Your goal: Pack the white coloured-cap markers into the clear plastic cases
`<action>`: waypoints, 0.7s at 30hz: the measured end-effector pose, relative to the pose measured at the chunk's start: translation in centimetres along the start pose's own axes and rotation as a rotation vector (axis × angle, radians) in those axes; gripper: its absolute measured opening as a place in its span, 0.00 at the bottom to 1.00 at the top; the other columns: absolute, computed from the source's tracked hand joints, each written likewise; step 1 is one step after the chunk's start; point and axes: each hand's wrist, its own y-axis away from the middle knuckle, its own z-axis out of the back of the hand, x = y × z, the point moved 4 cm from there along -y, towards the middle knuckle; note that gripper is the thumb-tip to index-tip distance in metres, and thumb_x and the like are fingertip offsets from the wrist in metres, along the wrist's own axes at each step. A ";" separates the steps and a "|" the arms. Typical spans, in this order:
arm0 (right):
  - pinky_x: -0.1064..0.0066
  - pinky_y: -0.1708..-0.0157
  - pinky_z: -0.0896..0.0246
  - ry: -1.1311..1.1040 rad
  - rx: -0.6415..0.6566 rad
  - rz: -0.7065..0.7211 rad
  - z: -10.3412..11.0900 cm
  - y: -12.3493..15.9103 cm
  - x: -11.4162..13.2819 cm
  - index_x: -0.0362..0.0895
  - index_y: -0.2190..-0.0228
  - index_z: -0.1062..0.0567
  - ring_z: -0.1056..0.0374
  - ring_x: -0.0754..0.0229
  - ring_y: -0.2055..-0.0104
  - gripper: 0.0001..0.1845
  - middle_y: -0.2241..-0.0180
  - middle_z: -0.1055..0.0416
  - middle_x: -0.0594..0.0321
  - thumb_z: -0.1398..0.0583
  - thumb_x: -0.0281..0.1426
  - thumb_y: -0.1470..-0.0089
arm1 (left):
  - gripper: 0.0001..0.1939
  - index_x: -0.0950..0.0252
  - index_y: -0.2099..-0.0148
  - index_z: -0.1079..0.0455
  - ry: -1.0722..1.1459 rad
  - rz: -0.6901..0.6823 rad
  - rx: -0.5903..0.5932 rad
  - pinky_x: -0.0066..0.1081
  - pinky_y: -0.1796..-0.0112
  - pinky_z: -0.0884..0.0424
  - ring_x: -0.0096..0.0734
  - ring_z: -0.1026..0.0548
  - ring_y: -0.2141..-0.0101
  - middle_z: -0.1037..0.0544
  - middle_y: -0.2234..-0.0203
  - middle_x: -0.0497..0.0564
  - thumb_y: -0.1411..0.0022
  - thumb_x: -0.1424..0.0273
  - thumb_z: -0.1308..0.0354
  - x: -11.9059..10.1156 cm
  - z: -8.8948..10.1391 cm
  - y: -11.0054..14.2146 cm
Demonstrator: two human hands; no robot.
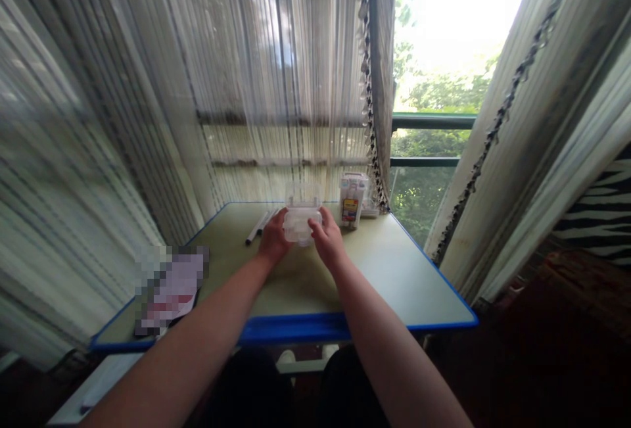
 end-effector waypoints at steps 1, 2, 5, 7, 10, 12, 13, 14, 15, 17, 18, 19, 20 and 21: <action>0.60 0.55 0.35 -0.073 0.023 0.007 0.1 -0.1 -0.2 0.47 0.48 0.35 0.34 0.51 0.51 0.29 0.50 0.32 0.56 0.45 0.44 0.51 | 0.26 0.66 0.48 0.38 0.008 0.021 0.003 0.37 0.57 0.27 0.40 0.25 0.58 0.25 0.58 0.57 0.52 0.75 0.41 -0.1 0.1 -0.1; 0.60 0.53 0.37 -0.118 0.049 0.030 0.2 -0.3 -0.4 0.48 0.46 0.37 0.36 0.51 0.47 0.31 0.45 0.35 0.57 0.44 0.44 0.51 | 0.26 0.65 0.49 0.38 0.025 0.043 0.003 0.36 0.58 0.27 0.39 0.25 0.59 0.24 0.60 0.55 0.53 0.74 0.40 -0.2 0.2 -0.1; 0.55 0.45 0.45 -0.113 0.157 0.142 0.4 -0.4 -0.5 0.51 0.40 0.47 0.46 0.49 0.39 0.42 0.38 0.46 0.58 0.41 0.40 0.55 | 0.27 0.63 0.49 0.39 0.115 0.111 -0.012 0.34 0.59 0.26 0.36 0.24 0.60 0.24 0.60 0.52 0.53 0.69 0.38 -0.3 0.4 -0.3; 0.53 0.43 0.48 -0.068 0.204 0.182 0.6 -0.4 -0.5 0.50 0.38 0.55 0.47 0.49 0.38 0.48 0.37 0.49 0.56 0.41 0.37 0.57 | 0.29 0.64 0.48 0.40 0.173 0.152 -0.021 0.33 0.58 0.27 0.36 0.24 0.59 0.24 0.59 0.53 0.53 0.68 0.38 -0.1 0.4 -0.3; 0.51 0.42 0.51 0.067 0.173 0.230 0.9 -0.3 -0.3 0.47 0.37 0.61 0.48 0.49 0.38 0.53 0.37 0.51 0.52 0.41 0.31 0.60 | 0.27 0.64 0.48 0.40 0.179 0.181 -0.022 0.33 0.57 0.27 0.37 0.25 0.57 0.24 0.57 0.54 0.52 0.72 0.41 0.0 0.7 -0.3; 0.52 0.40 0.55 0.181 0.132 0.266 0.9 -0.2 -0.2 0.45 0.37 0.59 0.50 0.50 0.36 0.53 0.38 0.49 0.51 0.42 0.27 0.62 | 0.26 0.64 0.49 0.39 0.135 0.171 -0.002 0.33 0.58 0.28 0.37 0.25 0.58 0.24 0.58 0.54 0.53 0.75 0.43 -0.2 1.0 -0.3; 0.53 0.39 0.55 0.221 0.114 0.278 0.9 -0.2 -0.2 0.44 0.37 0.57 0.50 0.50 0.36 0.52 0.38 0.47 0.50 0.41 0.26 0.62 | 0.26 0.64 0.50 0.39 0.109 0.153 0.011 0.32 0.58 0.28 0.38 0.25 0.59 0.23 0.59 0.54 0.54 0.77 0.44 -0.5 1.1 -0.2; 0.53 0.39 0.54 0.246 0.100 0.287 0.8 -0.3 -0.3 0.43 0.38 0.55 0.49 0.50 0.37 0.51 0.39 0.45 0.50 0.41 0.26 0.62 | 0.26 0.65 0.50 0.38 0.086 0.128 0.024 0.32 0.58 0.28 0.38 0.25 0.60 0.23 0.60 0.54 0.55 0.77 0.44 -0.8 1.1 -0.2; 0.55 0.40 0.51 0.255 0.093 0.295 0.7 -0.3 -0.4 0.43 0.39 0.51 0.46 0.49 0.38 0.49 0.41 0.43 0.49 0.39 0.27 0.62 | 0.25 0.65 0.51 0.37 0.069 0.096 0.038 0.32 0.59 0.28 0.38 0.25 0.60 0.23 0.61 0.54 0.55 0.77 0.44 -1.1 1.1 -0.2; 0.57 0.44 0.43 0.237 0.093 0.308 0.5 -0.4 -0.5 0.42 0.44 0.41 0.39 0.48 0.44 0.43 0.46 0.36 0.50 0.36 0.31 0.64 | 0.23 0.65 0.52 0.36 0.051 0.031 0.068 0.32 0.58 0.29 0.38 0.25 0.60 0.23 0.62 0.55 0.53 0.75 0.44 -1.7 1.0 -0.1; 0.59 0.47 0.39 0.220 0.093 0.304 0.4 -0.4 -0.6 0.43 0.48 0.36 0.35 0.49 0.48 0.39 0.49 0.32 0.52 0.35 0.33 0.65 | 0.22 0.65 0.51 0.35 0.049 0.010 0.081 0.32 0.58 0.29 0.38 0.25 0.60 0.23 0.62 0.55 0.51 0.73 0.44 -1.8 0.9 -0.1; 0.60 0.51 0.36 0.202 0.093 0.295 0.3 -0.4 -0.7 0.43 0.51 0.34 0.32 0.50 0.52 0.36 0.53 0.29 0.54 0.34 0.34 0.65 | 0.22 0.65 0.51 0.35 0.051 -0.003 0.091 0.31 0.58 0.29 0.37 0.25 0.60 0.23 0.61 0.55 0.50 0.72 0.45 -1.9 0.7 0.0; 0.62 0.54 0.34 0.188 0.088 0.282 0.3 -0.4 -0.8 0.44 0.54 0.32 0.30 0.52 0.56 0.32 0.57 0.27 0.56 0.34 0.35 0.65 | 0.22 0.65 0.49 0.36 0.055 -0.010 0.098 0.31 0.57 0.29 0.37 0.25 0.59 0.23 0.60 0.55 0.48 0.70 0.45 -1.9 0.5 0.0; 0.62 0.57 0.33 0.180 0.079 0.270 0.4 -0.4 -0.9 0.44 0.57 0.31 0.30 0.53 0.59 0.30 0.60 0.27 0.58 0.34 0.35 0.65 | 0.22 0.65 0.48 0.36 0.060 -0.013 0.104 0.31 0.57 0.29 0.37 0.25 0.59 0.23 0.59 0.55 0.47 0.68 0.45 -1.8 0.4 -0.1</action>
